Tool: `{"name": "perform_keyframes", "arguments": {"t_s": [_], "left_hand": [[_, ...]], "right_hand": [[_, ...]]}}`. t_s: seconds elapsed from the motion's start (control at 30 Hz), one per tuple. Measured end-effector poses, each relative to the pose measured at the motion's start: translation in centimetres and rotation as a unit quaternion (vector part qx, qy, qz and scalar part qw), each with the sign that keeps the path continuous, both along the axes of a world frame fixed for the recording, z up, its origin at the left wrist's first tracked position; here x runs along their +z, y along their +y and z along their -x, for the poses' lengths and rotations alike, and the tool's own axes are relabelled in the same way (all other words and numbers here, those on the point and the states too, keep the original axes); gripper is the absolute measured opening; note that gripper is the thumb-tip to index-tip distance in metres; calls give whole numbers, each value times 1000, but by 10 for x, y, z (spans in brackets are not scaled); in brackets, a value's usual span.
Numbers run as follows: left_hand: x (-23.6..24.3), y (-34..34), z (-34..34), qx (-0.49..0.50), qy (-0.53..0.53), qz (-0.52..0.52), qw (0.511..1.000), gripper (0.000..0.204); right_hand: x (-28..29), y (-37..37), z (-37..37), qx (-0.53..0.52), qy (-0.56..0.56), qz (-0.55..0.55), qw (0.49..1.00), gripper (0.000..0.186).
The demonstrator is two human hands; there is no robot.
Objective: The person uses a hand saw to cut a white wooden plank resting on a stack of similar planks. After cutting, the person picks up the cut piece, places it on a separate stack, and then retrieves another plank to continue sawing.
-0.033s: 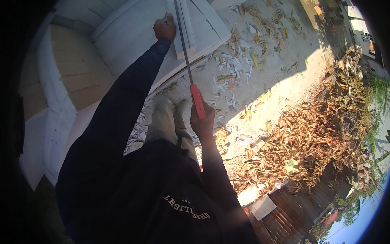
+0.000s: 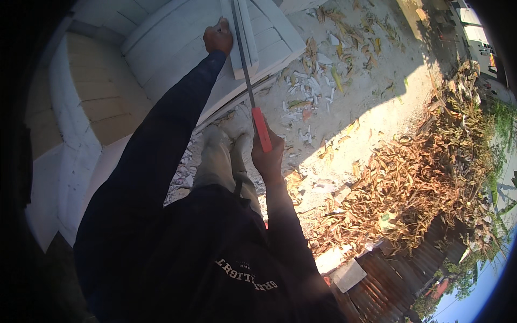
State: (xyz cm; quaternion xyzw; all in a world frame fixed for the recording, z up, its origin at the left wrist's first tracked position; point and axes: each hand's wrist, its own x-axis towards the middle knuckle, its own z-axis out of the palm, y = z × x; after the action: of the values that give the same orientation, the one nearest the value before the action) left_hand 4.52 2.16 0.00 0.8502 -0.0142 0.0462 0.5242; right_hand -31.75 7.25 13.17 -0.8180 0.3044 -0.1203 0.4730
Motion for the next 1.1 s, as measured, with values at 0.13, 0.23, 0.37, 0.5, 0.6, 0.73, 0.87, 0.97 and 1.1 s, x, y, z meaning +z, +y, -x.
{"name": "perform_keyframes", "arguments": {"t_s": [0.13, 0.23, 0.37, 0.5, 0.6, 0.73, 0.87, 0.97, 1.1], "left_hand": [[2, 7, -6, -8, -11, -7, 1000, 43], [-7, 3, -9, -1, -39, -3, 999, 48], [5, -3, 1, 21, -20, 3, 1000, 45], [2, 6, -3, 4, -41, -31, 999, 46], [4, 3, -2, 0, -20, -45, 999, 43], [12, -1, -3, -16, 15, -60, 998, 41], [3, 7, -10, -14, -24, -75, 997, 41], [14, 3, -7, -1, -22, -65, 998, 42], [10, 8, -7, -11, -15, -70, 997, 42]], "right_hand": [[3, 35, 37, -31, 28, 18, 999, 49], [18, 52, 84, -21, 39, 64, 997, 51], [25, 22, 28, -69, 22, -35, 997, 15], [11, 36, 37, -53, 33, -10, 998, 43], [5, 59, 107, -7, 1, 111, 994, 49], [-20, 34, 87, -1, -24, 103, 994, 48], [-11, 17, 34, -36, 14, -42, 998, 40], [-19, 41, 94, -8, 20, 43, 999, 44], [-8, 45, 111, -19, -7, 26, 999, 47]]}}
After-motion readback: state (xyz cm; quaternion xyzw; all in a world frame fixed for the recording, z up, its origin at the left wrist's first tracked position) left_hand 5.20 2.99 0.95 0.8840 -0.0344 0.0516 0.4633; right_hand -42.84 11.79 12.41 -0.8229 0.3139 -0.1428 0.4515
